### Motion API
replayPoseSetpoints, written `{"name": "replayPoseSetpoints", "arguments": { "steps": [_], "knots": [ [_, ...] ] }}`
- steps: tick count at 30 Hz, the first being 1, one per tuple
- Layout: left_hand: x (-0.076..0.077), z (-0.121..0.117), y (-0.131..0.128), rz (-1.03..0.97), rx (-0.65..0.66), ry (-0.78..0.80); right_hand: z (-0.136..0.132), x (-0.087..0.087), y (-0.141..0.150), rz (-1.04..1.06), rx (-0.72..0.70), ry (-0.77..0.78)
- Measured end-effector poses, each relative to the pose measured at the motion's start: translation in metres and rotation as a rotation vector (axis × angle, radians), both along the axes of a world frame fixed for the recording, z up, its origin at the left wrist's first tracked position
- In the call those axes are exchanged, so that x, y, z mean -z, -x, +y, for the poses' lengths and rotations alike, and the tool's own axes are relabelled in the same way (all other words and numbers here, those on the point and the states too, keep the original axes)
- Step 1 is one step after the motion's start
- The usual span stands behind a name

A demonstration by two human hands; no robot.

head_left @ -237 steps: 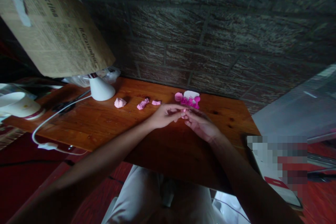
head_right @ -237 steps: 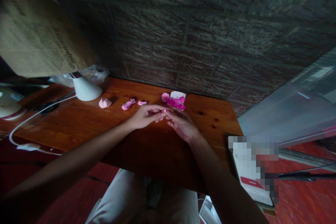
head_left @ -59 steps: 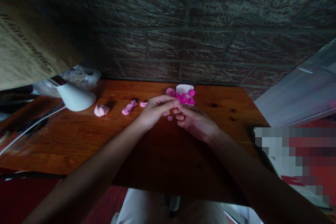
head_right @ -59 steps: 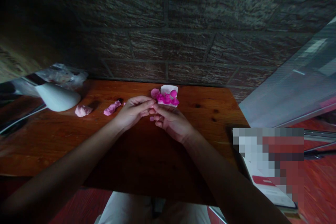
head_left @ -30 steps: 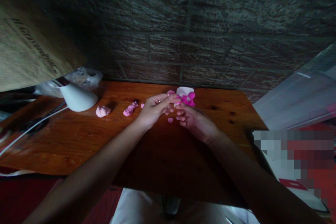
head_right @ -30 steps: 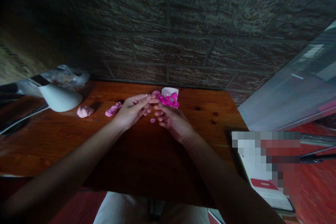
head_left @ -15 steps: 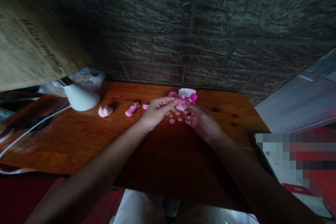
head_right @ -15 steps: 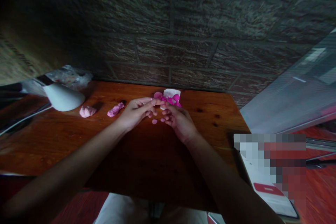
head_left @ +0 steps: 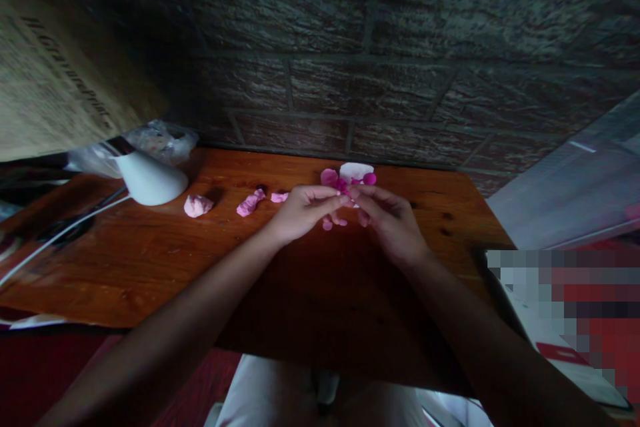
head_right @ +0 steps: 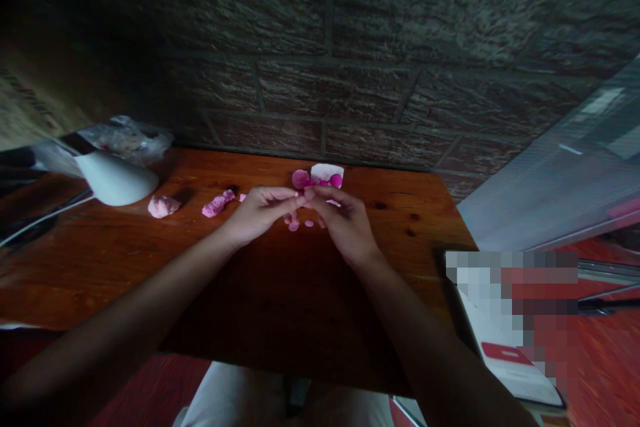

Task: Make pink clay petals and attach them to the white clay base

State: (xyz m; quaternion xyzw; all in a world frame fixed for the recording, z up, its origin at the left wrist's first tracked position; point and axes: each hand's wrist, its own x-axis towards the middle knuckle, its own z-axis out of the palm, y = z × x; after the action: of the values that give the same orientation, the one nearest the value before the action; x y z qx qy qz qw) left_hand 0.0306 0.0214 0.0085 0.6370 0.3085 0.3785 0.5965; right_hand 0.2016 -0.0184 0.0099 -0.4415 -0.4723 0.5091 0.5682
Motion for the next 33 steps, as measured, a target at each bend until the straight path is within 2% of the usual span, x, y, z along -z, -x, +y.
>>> {"name": "replayPoseSetpoints", "arguments": {
  "steps": [3, 7, 10, 18, 25, 33],
  "knots": [
    [0.0029, 0.0012, -0.0011, -0.011, 0.030, 0.030, 0.0000, 0.0004, -0.0012, -0.052, -0.039, -0.029],
    [0.0062, 0.0037, -0.0023, -0.126, 0.057, 0.226, 0.0007, -0.0004, -0.0021, -0.040, -0.064, -0.061],
    [0.0074, 0.0046, -0.0016, -0.180, 0.056, 0.315, -0.0009, -0.0027, -0.0008, -0.055, -0.090, -0.072],
    [0.0054, 0.0026, -0.0003, -0.187, 0.121, 0.367, -0.0041, -0.0017, 0.0007, -0.075, -0.139, -0.096],
    [0.0077, 0.0045, 0.0014, -0.212, 0.201, 0.478, -0.0027, 0.0040, 0.0008, -0.100, -0.142, -0.138],
    [0.0009, 0.0035, 0.0030, -0.240, 0.144, 0.487, -0.0025, 0.0015, -0.0027, -0.190, -0.051, -0.182]
  ]
}}
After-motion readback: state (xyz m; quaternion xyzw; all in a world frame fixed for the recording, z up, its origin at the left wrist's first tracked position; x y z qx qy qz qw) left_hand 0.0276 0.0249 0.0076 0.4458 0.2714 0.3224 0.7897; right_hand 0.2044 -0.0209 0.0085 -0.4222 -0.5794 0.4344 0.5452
